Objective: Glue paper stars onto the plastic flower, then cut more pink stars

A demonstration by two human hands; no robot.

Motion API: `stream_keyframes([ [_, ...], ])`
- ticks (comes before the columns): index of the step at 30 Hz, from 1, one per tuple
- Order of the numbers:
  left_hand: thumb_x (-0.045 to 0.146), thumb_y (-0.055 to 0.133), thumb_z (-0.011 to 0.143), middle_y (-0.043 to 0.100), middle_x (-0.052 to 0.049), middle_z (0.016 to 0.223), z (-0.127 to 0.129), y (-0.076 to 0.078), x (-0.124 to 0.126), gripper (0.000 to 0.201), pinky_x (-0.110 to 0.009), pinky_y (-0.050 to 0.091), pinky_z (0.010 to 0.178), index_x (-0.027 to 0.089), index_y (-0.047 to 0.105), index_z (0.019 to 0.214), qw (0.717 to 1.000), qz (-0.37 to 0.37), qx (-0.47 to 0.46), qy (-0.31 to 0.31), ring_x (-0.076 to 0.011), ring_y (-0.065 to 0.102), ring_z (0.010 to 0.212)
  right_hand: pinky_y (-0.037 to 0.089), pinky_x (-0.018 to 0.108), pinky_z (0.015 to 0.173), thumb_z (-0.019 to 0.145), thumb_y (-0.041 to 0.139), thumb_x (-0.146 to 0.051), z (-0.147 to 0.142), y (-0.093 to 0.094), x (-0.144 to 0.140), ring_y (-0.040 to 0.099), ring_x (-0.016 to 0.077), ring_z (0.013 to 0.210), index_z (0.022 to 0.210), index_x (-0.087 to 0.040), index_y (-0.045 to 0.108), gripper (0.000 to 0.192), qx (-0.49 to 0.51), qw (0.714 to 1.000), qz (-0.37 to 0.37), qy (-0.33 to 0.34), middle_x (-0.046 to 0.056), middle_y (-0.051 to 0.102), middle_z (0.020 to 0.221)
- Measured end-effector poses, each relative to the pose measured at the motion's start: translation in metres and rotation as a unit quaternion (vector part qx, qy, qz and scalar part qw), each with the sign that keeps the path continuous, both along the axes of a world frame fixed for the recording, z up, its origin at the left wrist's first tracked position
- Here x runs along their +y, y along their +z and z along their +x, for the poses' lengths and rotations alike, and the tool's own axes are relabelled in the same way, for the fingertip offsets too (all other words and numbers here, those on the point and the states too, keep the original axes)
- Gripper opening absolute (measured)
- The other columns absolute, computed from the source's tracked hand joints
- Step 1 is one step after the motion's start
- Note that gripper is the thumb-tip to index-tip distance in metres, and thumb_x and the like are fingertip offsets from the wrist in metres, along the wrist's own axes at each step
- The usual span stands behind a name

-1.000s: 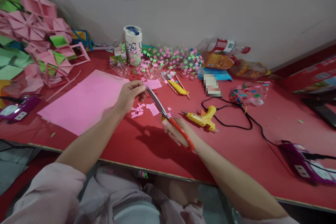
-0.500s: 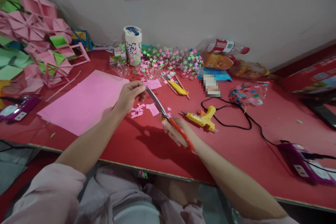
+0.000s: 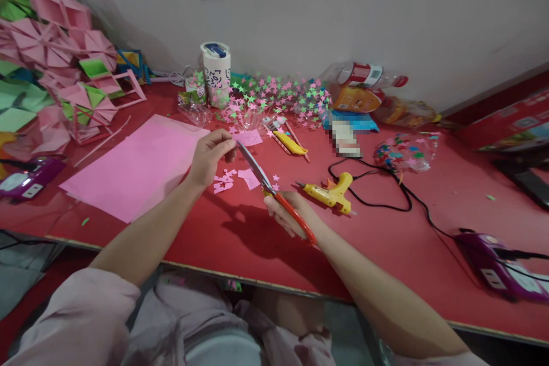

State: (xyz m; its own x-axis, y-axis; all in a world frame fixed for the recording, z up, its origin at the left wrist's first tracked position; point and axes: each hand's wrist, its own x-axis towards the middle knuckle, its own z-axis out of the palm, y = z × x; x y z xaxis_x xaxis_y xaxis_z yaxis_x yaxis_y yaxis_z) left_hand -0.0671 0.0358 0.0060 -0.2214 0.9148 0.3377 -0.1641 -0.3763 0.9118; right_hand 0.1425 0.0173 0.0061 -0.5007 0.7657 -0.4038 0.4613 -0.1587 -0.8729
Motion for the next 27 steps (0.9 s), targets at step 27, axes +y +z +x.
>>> stream_keyframes([
  [27, 0.022, 0.060, 0.072, 0.052, 0.005, 0.050, 0.012, -0.001, -0.006, 0.013, -0.019, 0.040, 0.047, 0.019, 0.053, 0.061, 1.000, 0.003, -0.028, -0.001, -0.0050, 0.047, 0.045, 0.028, 0.020, 0.031, 0.077, 0.047, -0.068, 0.004, -0.010, -0.001, 0.036, 0.0067, 0.026, 0.062, -0.019, 0.048, 0.051, 0.037, 0.996, 0.062, 0.050, -0.008, 0.037, 0.034],
])
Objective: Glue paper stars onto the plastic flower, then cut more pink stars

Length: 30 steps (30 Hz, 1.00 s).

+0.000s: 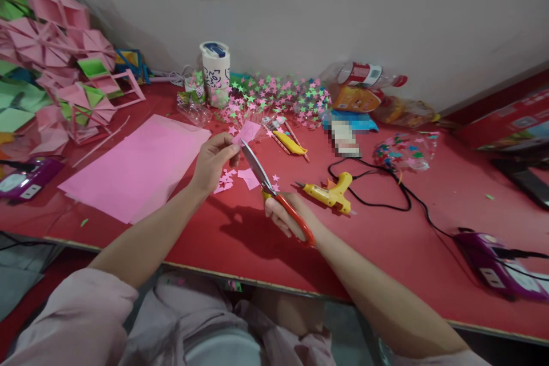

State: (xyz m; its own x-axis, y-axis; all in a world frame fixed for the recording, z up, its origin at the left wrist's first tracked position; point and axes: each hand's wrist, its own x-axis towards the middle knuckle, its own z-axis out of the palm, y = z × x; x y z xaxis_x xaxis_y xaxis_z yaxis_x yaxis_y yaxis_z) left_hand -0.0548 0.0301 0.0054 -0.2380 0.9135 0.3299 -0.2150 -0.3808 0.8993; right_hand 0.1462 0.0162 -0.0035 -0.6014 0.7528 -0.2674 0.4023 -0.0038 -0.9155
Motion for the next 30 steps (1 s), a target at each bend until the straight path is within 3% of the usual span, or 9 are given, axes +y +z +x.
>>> stream_keyframes([
  [14, 0.016, 0.058, 0.070, 0.048, 0.005, 0.047, -0.007, -0.001, 0.003, 0.014, -0.018, 0.036, 0.044, 0.018, 0.054, 0.057, 0.999, 0.000, 0.000, -0.037, -0.0050, 0.043, 0.043, 0.026, 0.018, 0.032, 0.081, 0.051, -0.056, 0.002, 0.022, 0.000, 0.034, 0.0050, 0.027, 0.063, -0.020, 0.044, 0.041, -0.026, 0.999, -0.026, 0.004, -0.009, 0.037, 0.034],
  [22, 0.019, 0.060, 0.070, 0.050, 0.005, 0.049, -0.005, -0.003, 0.004, 0.013, -0.018, 0.037, 0.044, 0.018, 0.054, 0.058, 1.000, 0.000, -0.001, -0.025, -0.0045, 0.044, 0.044, 0.023, 0.018, 0.029, 0.080, 0.055, -0.056, -0.002, 0.012, -0.005, 0.033, 0.0048, 0.025, 0.060, -0.020, 0.045, 0.043, -0.004, 0.999, -0.025, -0.033, -0.009, 0.037, 0.033],
  [30, 0.021, 0.059, 0.078, 0.052, 0.006, 0.050, 0.009, -0.009, 0.000, 0.019, -0.017, 0.037, 0.048, 0.018, 0.053, 0.060, 0.999, 0.003, -0.034, -0.015, -0.0037, 0.047, 0.047, 0.026, 0.019, 0.028, 0.075, 0.048, -0.073, -0.005, 0.000, -0.007, 0.034, 0.0059, 0.023, 0.063, -0.020, 0.046, 0.054, 0.018, 0.999, -0.034, -0.030, -0.009, 0.037, 0.031],
])
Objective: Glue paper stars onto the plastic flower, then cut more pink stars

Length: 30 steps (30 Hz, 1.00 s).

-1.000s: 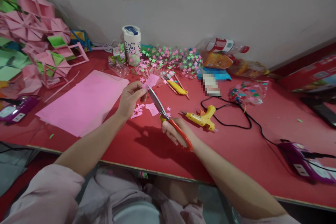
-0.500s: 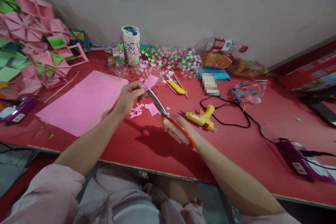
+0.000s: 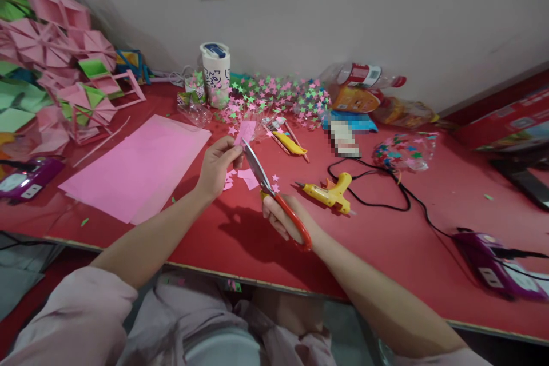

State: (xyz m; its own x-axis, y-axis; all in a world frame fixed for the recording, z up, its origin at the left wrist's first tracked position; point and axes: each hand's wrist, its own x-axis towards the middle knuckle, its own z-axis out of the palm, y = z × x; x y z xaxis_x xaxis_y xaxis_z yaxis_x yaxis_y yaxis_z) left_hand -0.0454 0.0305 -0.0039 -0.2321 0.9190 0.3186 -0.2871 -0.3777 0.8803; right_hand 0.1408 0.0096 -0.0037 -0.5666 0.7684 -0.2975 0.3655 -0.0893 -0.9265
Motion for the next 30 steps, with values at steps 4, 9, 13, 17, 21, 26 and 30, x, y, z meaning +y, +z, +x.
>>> stream_keyframes([
  [4, 0.021, 0.058, 0.079, 0.052, 0.006, 0.050, 0.0026, -0.0015, -0.0009, 0.020, -0.017, 0.036, 0.049, 0.018, 0.051, 0.060, 1.000, -0.011, -0.007, 0.000, -0.0039, 0.047, 0.047, 0.028, 0.019, 0.028, 0.074, 0.049, -0.073, -0.0007, 0.0013, -0.0019, 0.035, 0.0063, 0.023, 0.063, -0.020, 0.047, 0.054, -0.004, 1.000, -0.002, 0.000, -0.010, 0.037, 0.033],
  [9, 0.021, 0.057, 0.079, 0.051, 0.006, 0.050, 0.0023, -0.0017, -0.0009, 0.019, -0.018, 0.036, 0.049, 0.018, 0.051, 0.060, 1.000, -0.011, -0.005, 0.002, -0.0044, 0.046, 0.047, 0.025, 0.018, 0.027, 0.077, 0.051, -0.066, -0.0014, 0.0061, -0.0040, 0.034, 0.0056, 0.025, 0.062, -0.020, 0.044, 0.049, -0.014, 1.000, -0.002, -0.012, -0.009, 0.037, 0.035],
  [13, 0.022, 0.058, 0.079, 0.051, 0.006, 0.051, 0.0021, -0.0008, -0.0009, 0.019, -0.019, 0.035, 0.050, 0.018, 0.051, 0.061, 1.000, -0.012, 0.000, 0.004, -0.0048, 0.046, 0.048, 0.024, 0.017, 0.027, 0.078, 0.051, -0.065, -0.0024, 0.0093, -0.0069, 0.034, 0.0053, 0.025, 0.061, -0.020, 0.043, 0.048, -0.015, 0.999, 0.018, -0.022, -0.009, 0.037, 0.035],
  [17, 0.022, 0.058, 0.078, 0.050, 0.006, 0.051, 0.0024, 0.0005, -0.0010, 0.019, -0.019, 0.036, 0.049, 0.018, 0.050, 0.060, 1.000, -0.016, -0.001, 0.006, -0.0052, 0.045, 0.048, 0.023, 0.018, 0.026, 0.074, 0.053, -0.068, -0.0025, 0.0083, -0.0062, 0.033, 0.0054, 0.024, 0.060, -0.021, 0.043, 0.050, -0.019, 0.999, 0.032, -0.028, -0.009, 0.036, 0.034],
  [21, 0.021, 0.057, 0.078, 0.051, 0.005, 0.051, 0.0024, 0.0010, -0.0009, 0.019, -0.019, 0.035, 0.049, 0.018, 0.050, 0.060, 1.000, -0.012, -0.009, 0.001, -0.0051, 0.045, 0.047, 0.022, 0.018, 0.026, 0.070, 0.054, -0.072, -0.0021, 0.0056, -0.0030, 0.034, 0.0059, 0.024, 0.059, -0.021, 0.044, 0.053, -0.023, 0.999, 0.026, -0.023, -0.009, 0.035, 0.033],
  [26, 0.020, 0.057, 0.078, 0.051, 0.005, 0.051, 0.0017, 0.0015, -0.0008, 0.020, -0.019, 0.036, 0.049, 0.018, 0.050, 0.060, 1.000, -0.005, -0.014, -0.003, -0.0048, 0.046, 0.047, 0.023, 0.018, 0.027, 0.070, 0.053, -0.072, -0.0010, 0.0039, -0.0015, 0.033, 0.0058, 0.024, 0.059, -0.021, 0.042, 0.054, -0.020, 0.999, 0.035, -0.017, -0.009, 0.034, 0.033],
  [30, 0.020, 0.058, 0.077, 0.050, 0.006, 0.050, 0.0008, 0.0033, -0.0007, 0.020, -0.018, 0.037, 0.049, 0.018, 0.049, 0.059, 1.000, -0.007, -0.011, 0.000, -0.0048, 0.045, 0.047, 0.024, 0.018, 0.028, 0.072, 0.053, -0.071, 0.0002, 0.0029, 0.0000, 0.034, 0.0060, 0.026, 0.059, -0.021, 0.041, 0.053, -0.022, 0.998, 0.051, -0.012, -0.009, 0.034, 0.034],
])
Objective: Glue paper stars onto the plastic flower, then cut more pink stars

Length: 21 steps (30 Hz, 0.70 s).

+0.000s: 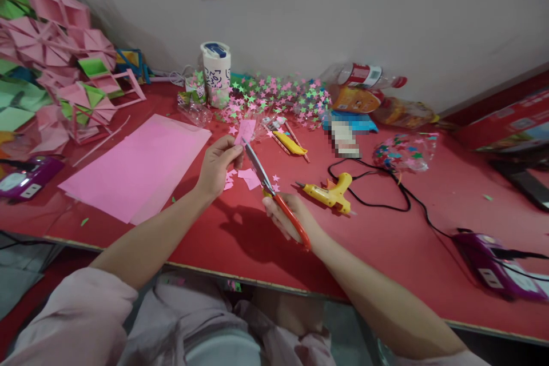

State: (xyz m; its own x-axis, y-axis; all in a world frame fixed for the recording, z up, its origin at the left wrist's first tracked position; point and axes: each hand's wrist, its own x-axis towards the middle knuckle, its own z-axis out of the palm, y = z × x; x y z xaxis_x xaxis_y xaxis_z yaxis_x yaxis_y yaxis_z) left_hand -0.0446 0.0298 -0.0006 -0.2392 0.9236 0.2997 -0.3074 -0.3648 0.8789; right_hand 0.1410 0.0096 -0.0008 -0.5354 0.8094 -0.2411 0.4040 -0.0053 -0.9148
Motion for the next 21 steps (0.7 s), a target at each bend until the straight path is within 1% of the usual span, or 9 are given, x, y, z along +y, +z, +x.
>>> stream_keyframes([
  [4, 0.019, 0.059, 0.074, 0.050, 0.006, 0.049, -0.0008, 0.0029, 0.0005, 0.018, -0.017, 0.036, 0.045, 0.018, 0.050, 0.058, 1.000, 0.002, -0.017, -0.005, -0.0044, 0.045, 0.045, 0.024, 0.019, 0.028, 0.072, 0.054, -0.069, -0.0001, 0.0016, 0.0002, 0.034, 0.0059, 0.026, 0.058, -0.021, 0.041, 0.052, -0.003, 1.000, 0.004, 0.004, -0.009, 0.035, 0.035],
  [8, 0.019, 0.059, 0.070, 0.050, 0.006, 0.048, -0.0018, 0.0051, 0.0005, 0.017, -0.017, 0.034, 0.042, 0.018, 0.048, 0.058, 0.999, -0.021, -0.039, 0.000, -0.0041, 0.043, 0.043, 0.024, 0.018, 0.028, 0.075, 0.055, -0.063, -0.0012, 0.0063, -0.0020, 0.032, 0.0052, 0.025, 0.060, -0.021, 0.042, 0.047, 0.007, 1.000, -0.021, -0.009, -0.010, 0.035, 0.035],
  [11, 0.019, 0.058, 0.069, 0.050, 0.006, 0.049, -0.0032, 0.0053, 0.0003, 0.015, -0.017, 0.034, 0.042, 0.018, 0.047, 0.059, 0.998, -0.042, -0.044, -0.002, -0.0043, 0.044, 0.044, 0.025, 0.017, 0.029, 0.076, 0.056, -0.058, -0.0014, 0.0091, -0.0026, 0.033, 0.0053, 0.025, 0.060, -0.021, 0.042, 0.043, 0.015, 0.999, -0.041, -0.006, -0.010, 0.036, 0.033],
  [15, 0.021, 0.058, 0.069, 0.049, 0.006, 0.050, -0.0032, 0.0049, 0.0001, 0.014, -0.017, 0.034, 0.042, 0.019, 0.047, 0.062, 0.997, -0.046, -0.055, 0.003, -0.0042, 0.044, 0.044, 0.026, 0.018, 0.030, 0.078, 0.055, -0.055, -0.0017, 0.0091, -0.0031, 0.033, 0.0053, 0.025, 0.061, -0.020, 0.043, 0.040, 0.023, 0.999, -0.039, -0.003, -0.009, 0.037, 0.033],
  [21, 0.031, 0.068, 0.069, 0.053, 0.006, 0.052, 0.0037, 0.0052, -0.0017, 0.025, -0.018, 0.040, 0.046, 0.019, 0.047, 0.063, 0.998, -0.045, -0.036, -0.025, -0.0048, 0.049, 0.047, 0.028, 0.018, 0.030, 0.075, 0.056, -0.058, -0.0038, 0.0047, -0.0062, 0.034, 0.0053, 0.027, 0.061, -0.021, 0.041, 0.043, 0.021, 0.999, -0.021, -0.033, -0.010, 0.037, 0.036],
])
